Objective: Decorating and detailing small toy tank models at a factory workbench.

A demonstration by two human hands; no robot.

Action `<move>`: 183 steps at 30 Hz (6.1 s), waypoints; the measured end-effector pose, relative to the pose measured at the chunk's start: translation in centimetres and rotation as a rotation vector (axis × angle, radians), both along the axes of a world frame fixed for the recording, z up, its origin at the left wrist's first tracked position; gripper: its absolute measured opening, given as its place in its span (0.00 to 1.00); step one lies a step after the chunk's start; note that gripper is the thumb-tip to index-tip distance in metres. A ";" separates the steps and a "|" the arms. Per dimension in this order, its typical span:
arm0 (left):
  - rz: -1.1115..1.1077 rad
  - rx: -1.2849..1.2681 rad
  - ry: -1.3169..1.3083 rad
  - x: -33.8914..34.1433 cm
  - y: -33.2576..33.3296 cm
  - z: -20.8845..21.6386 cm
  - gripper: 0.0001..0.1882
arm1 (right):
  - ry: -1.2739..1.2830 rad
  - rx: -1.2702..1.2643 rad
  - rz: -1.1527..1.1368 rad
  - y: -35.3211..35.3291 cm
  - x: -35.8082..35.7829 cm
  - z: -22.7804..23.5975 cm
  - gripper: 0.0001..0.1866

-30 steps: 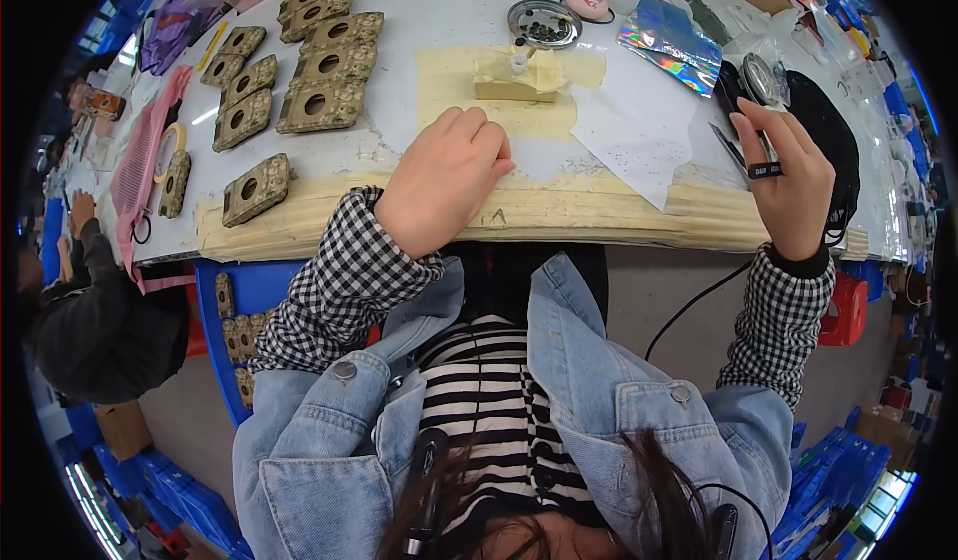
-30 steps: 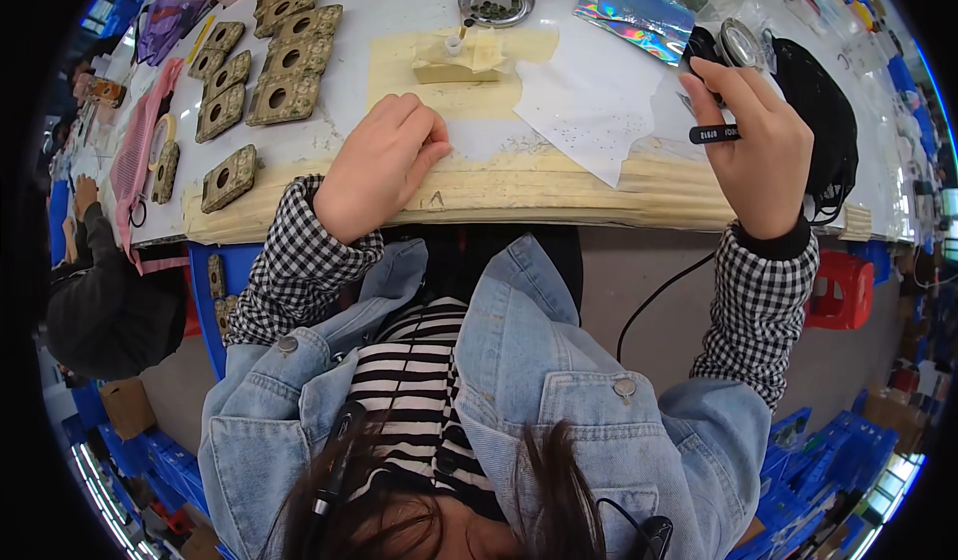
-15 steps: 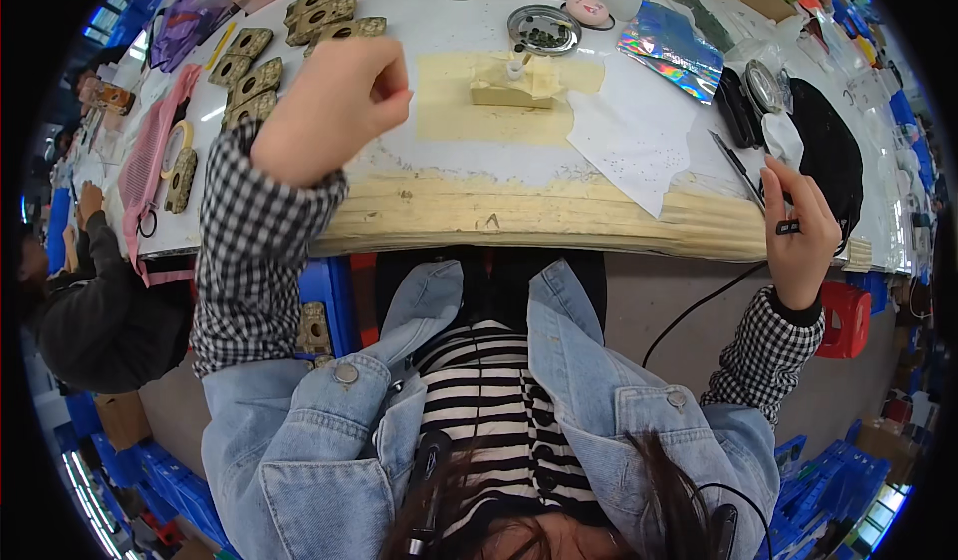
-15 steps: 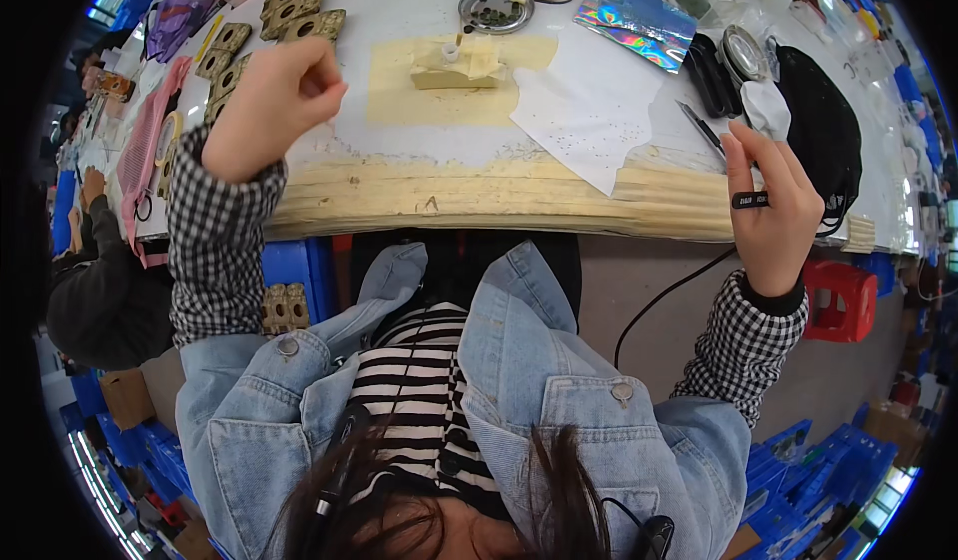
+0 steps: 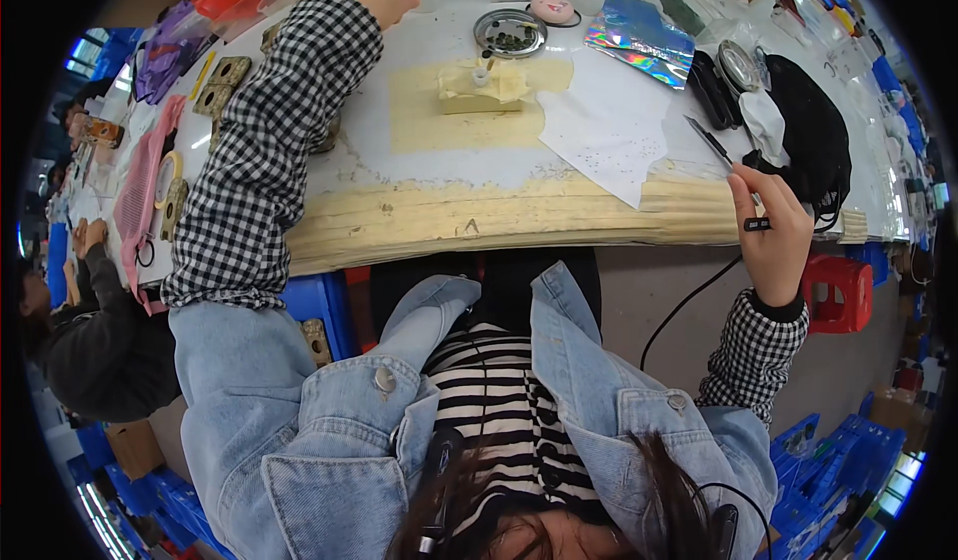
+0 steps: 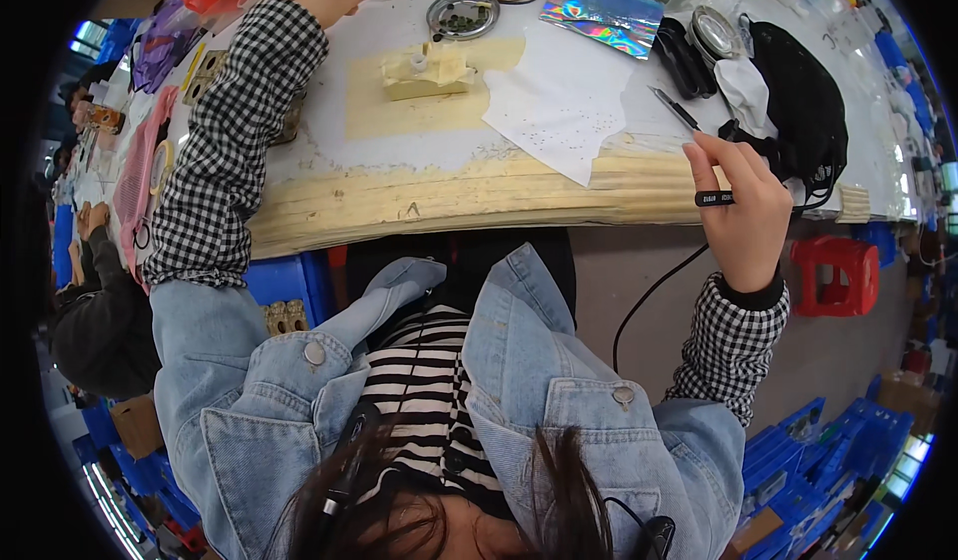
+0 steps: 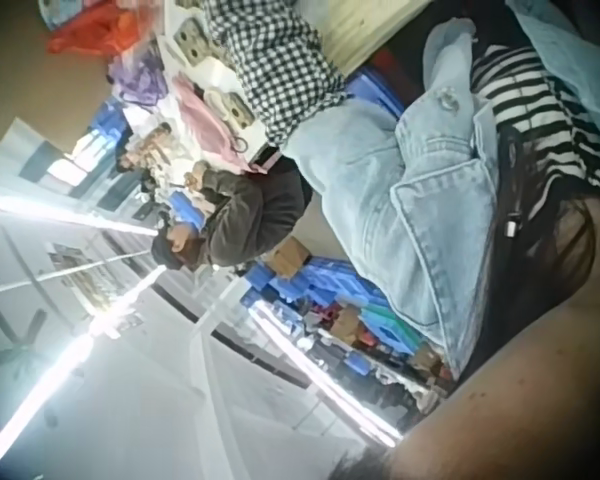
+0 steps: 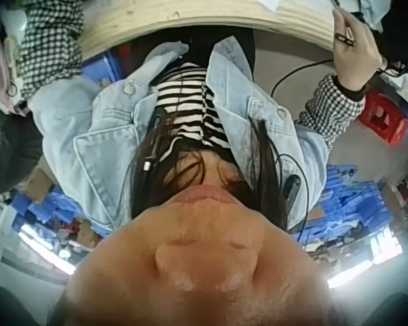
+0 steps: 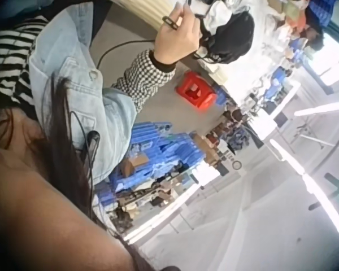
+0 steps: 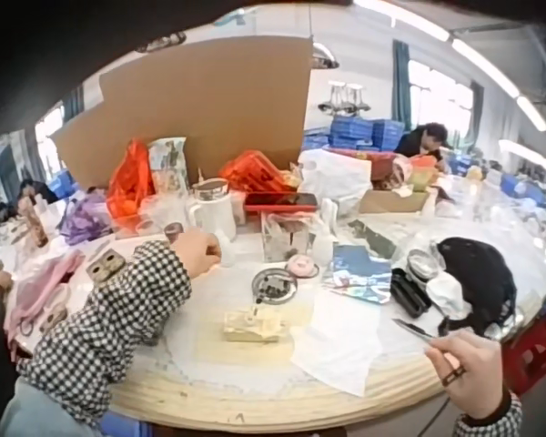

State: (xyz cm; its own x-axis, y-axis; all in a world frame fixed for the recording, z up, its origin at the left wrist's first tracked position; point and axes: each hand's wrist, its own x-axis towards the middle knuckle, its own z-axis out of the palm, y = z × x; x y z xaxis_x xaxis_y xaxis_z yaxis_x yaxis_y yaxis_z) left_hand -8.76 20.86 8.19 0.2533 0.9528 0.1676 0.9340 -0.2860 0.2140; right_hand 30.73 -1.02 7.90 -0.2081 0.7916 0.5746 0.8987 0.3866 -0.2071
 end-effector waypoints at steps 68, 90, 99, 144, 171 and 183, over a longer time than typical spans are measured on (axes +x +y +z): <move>-1.067 0.501 0.373 1.9 -14.7 -2.9 0.09 | -0.241 -0.119 0.617 -1.0 -14.7 -3.3 0.08; -0.996 0.632 0.460 -3.8 -13.3 -2.8 0.08 | -0.023 -0.189 0.624 0.1 -19.6 -2.7 0.11; -0.728 0.517 0.322 -4.2 -15.2 -2.4 0.13 | -0.078 -0.224 0.162 2.5 -11.9 -3.8 0.10; -0.259 -0.358 -0.250 -0.3 -11.7 -4.2 0.13 | -0.050 -0.254 0.237 9.6 -11.7 -5.5 0.08; -0.515 0.156 -0.120 -1.8 -23.3 -4.4 0.15 | -0.010 -0.352 0.340 2.7 -9.2 -2.3 0.07; -0.583 0.340 0.012 -2.8 -23.3 -4.9 0.10 | -0.041 -0.216 0.275 6.1 -10.5 -3.7 0.13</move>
